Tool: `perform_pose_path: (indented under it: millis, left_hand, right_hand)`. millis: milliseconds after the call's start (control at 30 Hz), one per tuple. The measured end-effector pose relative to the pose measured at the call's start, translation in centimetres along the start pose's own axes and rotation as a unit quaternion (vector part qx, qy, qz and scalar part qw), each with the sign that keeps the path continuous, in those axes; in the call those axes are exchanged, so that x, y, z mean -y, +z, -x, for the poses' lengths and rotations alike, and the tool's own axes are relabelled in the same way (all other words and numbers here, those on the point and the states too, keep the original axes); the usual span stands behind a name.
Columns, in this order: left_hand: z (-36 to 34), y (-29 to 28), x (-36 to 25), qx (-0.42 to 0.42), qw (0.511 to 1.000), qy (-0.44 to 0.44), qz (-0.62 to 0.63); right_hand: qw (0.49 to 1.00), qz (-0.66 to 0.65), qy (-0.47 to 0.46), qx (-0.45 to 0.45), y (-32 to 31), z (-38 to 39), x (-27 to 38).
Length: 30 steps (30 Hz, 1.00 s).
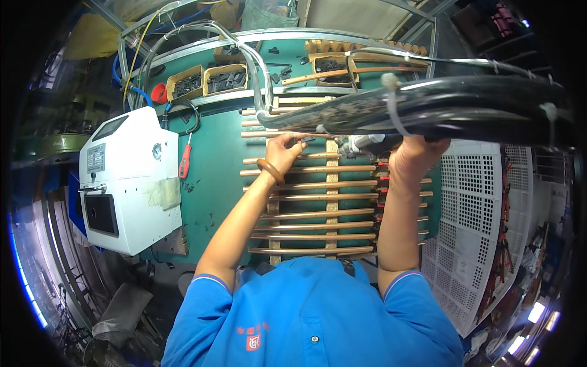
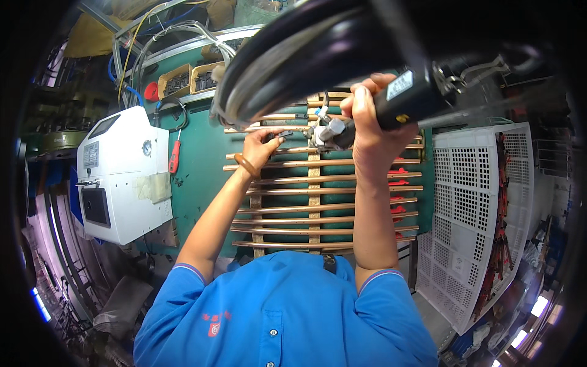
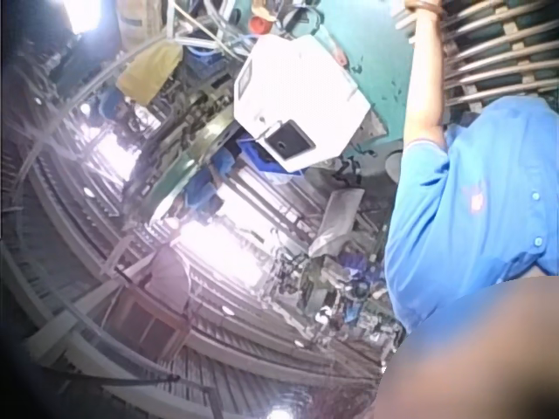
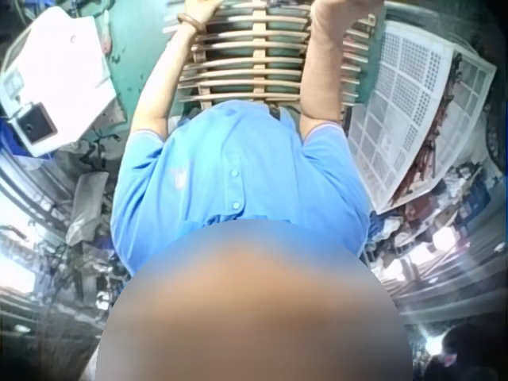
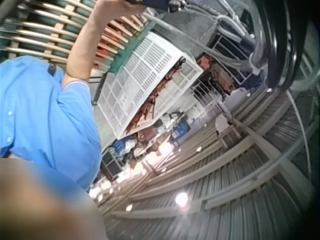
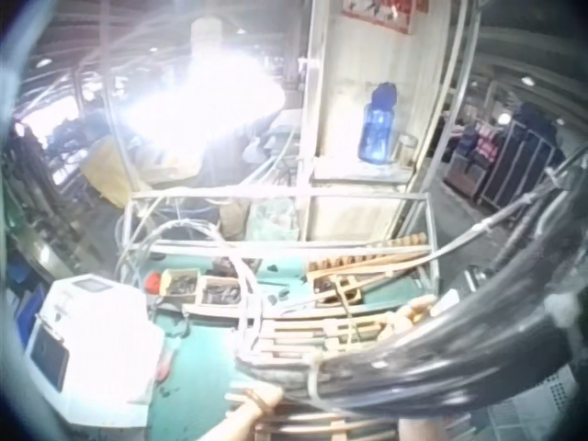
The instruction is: The person uses a soldering iron to apply solder to small components placed on a wooden jig. They repeatedly pick up components, position them, and solder them in place, working methodically across the jig.
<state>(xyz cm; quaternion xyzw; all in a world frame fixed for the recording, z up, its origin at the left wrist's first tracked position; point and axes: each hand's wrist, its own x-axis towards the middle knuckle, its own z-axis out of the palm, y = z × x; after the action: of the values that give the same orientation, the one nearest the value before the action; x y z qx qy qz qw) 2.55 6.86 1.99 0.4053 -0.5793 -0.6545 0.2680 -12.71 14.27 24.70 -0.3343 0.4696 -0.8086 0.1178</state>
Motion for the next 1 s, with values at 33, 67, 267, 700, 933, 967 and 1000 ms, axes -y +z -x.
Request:
perform_pose_path:
  millis: [33,67,267,700,933,967,1000]
  left_hand:
    - [-1.2,0.1,0.0,-0.019,0.997,0.003,-0.075]
    - [-2.3,0.1,0.0,-0.03,0.975,0.056,-0.212]
    - [-6.3,1.5,2.6,0.016,0.931,0.099,-0.351]
    - [-2.7,0.9,-3.3,0.027,0.909,0.288,-0.3]
    - [-5.1,1.6,1.1,0.069,0.93,0.187,-0.309]
    - [-5.2,1.7,1.5,0.064,0.93,0.189,-0.31]
    - [-5.2,1.8,2.0,0.063,0.945,0.197,-0.252]
  right_hand:
    - [1.0,-0.007,-0.003,0.002,0.2,-0.5,-0.4]
    - [1.0,-0.015,-0.007,0.001,0.4,-1.3,-0.8]
    - [0.997,-0.011,0.011,0.074,-1.3,-2.6,-6.1]
    - [0.995,0.081,0.029,0.049,0.6,-0.4,-6.3]
    - [0.975,-0.163,0.149,0.004,0.9,-0.7,-6.1]
    - [0.982,-0.134,0.134,0.006,1.0,-0.6,-6.1]
    - [0.987,-0.105,0.119,0.007,1.2,-0.5,-6.0]
